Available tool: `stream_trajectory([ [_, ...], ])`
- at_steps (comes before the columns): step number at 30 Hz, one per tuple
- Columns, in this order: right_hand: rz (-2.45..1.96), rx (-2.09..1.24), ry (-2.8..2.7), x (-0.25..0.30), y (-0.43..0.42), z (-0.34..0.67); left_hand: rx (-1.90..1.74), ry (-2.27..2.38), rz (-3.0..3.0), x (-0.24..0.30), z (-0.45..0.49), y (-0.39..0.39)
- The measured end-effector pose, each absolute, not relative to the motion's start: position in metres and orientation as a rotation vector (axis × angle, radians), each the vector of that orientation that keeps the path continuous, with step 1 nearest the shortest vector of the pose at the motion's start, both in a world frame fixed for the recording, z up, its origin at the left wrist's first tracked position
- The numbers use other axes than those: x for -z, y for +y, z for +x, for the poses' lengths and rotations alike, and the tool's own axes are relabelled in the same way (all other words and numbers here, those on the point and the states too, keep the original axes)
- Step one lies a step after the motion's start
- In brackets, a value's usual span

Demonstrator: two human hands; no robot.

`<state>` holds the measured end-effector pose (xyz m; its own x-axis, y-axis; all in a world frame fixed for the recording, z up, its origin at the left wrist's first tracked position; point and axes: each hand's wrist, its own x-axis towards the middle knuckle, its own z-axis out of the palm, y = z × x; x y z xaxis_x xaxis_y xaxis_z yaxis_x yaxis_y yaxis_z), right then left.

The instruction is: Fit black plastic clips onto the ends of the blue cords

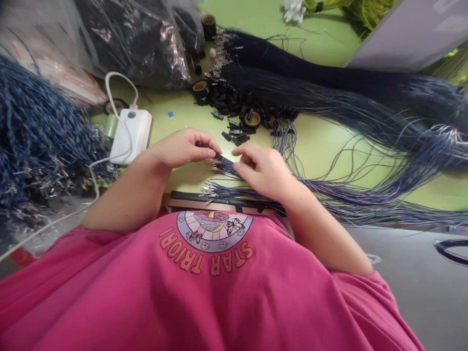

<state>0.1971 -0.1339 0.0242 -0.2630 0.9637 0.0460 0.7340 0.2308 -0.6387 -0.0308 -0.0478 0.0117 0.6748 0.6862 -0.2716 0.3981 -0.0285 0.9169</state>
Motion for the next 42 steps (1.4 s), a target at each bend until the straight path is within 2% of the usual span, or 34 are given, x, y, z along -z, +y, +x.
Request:
stream_trajectory([
  [3, -1.451, -0.812, -2.025, -0.021, -0.134, 0.189, -0.274, 0.899, 1.584, -0.013, -0.030, -0.050],
  [8, -1.628, -0.760, -1.705, -0.010, -0.135, 0.190, -0.288, 0.915, 1.515, -0.012, -0.028, -0.051],
  [14, -1.623, -0.568, -1.731, -0.004, -0.142, 0.186, -0.308, 0.929, 1.464, -0.010, -0.025, -0.052],
  [24, -1.646, -0.440, -1.787, 0.003, -0.144, 0.182, -0.326, 0.941, 1.476, -0.010, -0.023, -0.054],
  [34, -1.677, -1.203, -1.492, -0.008, -0.133, 0.188, -0.357, 0.977, 1.557, -0.010, -0.022, -0.054],
  [42, -1.594, -1.478, -1.156, -0.002, -0.129, 0.189, -0.382, 0.973, 1.596, -0.009, -0.022, -0.052],
])
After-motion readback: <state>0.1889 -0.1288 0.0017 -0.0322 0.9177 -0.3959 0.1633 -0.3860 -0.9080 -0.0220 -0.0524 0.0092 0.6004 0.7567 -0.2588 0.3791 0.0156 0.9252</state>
